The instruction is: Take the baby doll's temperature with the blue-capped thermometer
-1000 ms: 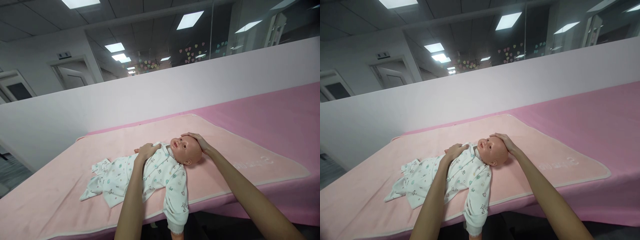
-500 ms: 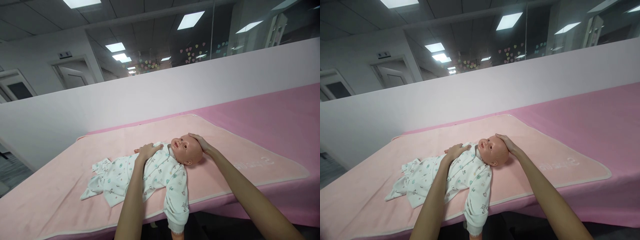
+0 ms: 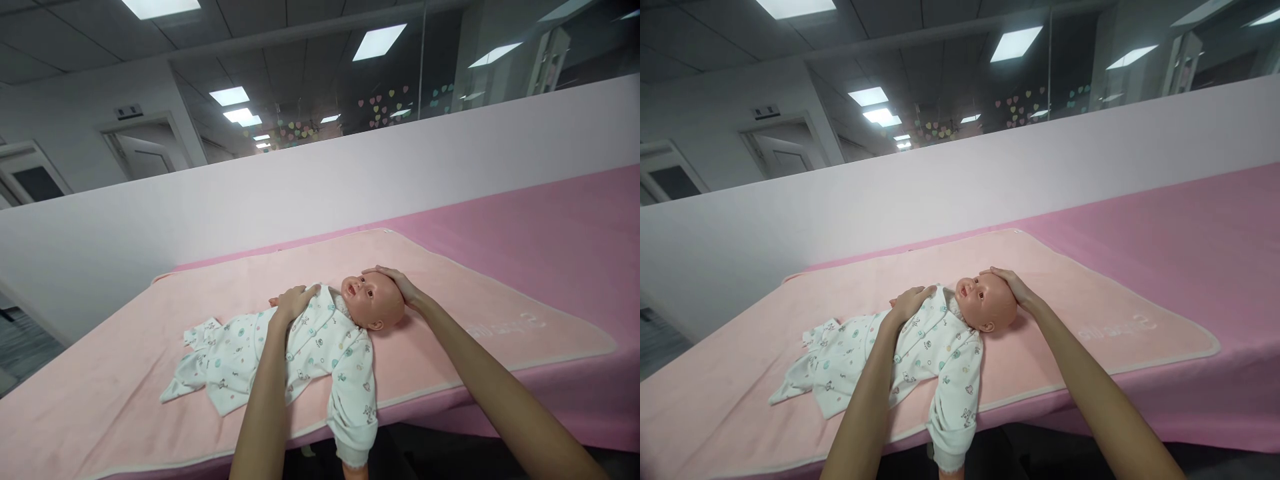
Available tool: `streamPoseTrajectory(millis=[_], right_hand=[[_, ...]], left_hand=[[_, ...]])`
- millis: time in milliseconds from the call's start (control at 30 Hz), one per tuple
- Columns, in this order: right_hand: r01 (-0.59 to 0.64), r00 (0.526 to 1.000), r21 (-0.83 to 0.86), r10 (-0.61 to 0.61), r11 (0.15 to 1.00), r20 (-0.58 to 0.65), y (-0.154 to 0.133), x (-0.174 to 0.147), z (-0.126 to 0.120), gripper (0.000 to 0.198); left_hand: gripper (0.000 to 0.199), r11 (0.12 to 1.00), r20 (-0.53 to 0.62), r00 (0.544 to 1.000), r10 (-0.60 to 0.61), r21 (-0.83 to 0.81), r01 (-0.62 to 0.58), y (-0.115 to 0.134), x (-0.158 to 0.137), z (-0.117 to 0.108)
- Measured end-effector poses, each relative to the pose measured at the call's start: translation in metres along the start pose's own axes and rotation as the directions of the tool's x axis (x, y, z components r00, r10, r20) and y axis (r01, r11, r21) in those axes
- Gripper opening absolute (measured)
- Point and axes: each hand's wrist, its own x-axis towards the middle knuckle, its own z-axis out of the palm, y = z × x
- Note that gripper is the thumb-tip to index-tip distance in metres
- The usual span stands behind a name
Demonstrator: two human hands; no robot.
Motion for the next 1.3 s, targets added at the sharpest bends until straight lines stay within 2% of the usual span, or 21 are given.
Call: streamPoseTrajectory(millis=[200, 267, 333, 433, 500, 700, 833, 1100, 1200, 1300], right_hand=[[0.171, 0.969, 0.119, -0.145, 0.978, -0.202, -0.003, 0.008, -0.016, 0.04], [0.198, 0.96, 0.122, -0.167, 0.973, -0.223, -0.003, 0.009, -0.017, 0.04], [0.172, 0.974, 0.053, -0.162, 0.984, -0.158, -0.001, 0.006, -0.013, 0.038], [0.051, 0.998, -0.058, -0.052, 0.997, -0.026, 0.0, -0.001, -0.004, 0.037], [-0.002, 1.0, -0.073, 0.002, 0.997, 0.008, -0.002, -0.005, 0.001, 0.039], [0.019, 1.0, -0.047, -0.018, 0.999, 0.017, -0.005, -0.005, 0.003, 0.035], [0.071, 0.996, -0.056, -0.074, 0.996, -0.041, -0.003, -0.001, 0.0, 0.031], [0.116, 0.989, 0.086, -0.108, 0.99, -0.098, -0.002, 0.004, -0.008, 0.034], [0.09, 0.995, 0.035, -0.089, 0.995, -0.04, -0.003, -0.001, -0.003, 0.033], [-0.003, 0.997, -0.001, 0.003, 1.0, 0.082, -0.005, -0.009, 0.004, 0.039]], left_hand=[[0.056, 0.999, -0.014, 1.0, 0.022, -0.034, -0.022, -0.002, 0.001, 0.002], [0.056, 0.999, -0.018, 1.0, 0.023, -0.04, -0.024, -0.002, 0.001, 0.002], [0.058, 0.999, -0.024, 0.999, 0.022, -0.041, -0.023, -0.002, 0.001, 0.002], [0.059, 0.999, -0.026, 0.999, 0.031, -0.039, -0.032, -0.001, 0.001, 0.002], [0.06, 0.999, -0.028, 0.999, 0.031, -0.037, -0.032, -0.001, 0.001, 0.002], [0.058, 0.997, -0.049, 0.998, 0.04, -0.063, -0.043, -0.002, 0.001, 0.003], [0.051, 0.999, -0.067, 0.998, 0.011, -0.046, -0.014, -0.002, 0.001, 0.005], [0.057, 0.996, -0.039, 0.999, 0.004, -0.084, -0.007, -0.001, -0.001, 0.003], [0.055, 0.998, -0.037, 0.999, 0.019, -0.053, -0.021, 0.0, -0.002, 0.002], [0.053, 0.999, -0.035, 0.999, 0.023, -0.026, -0.024, 0.0, -0.002, 0.002]])
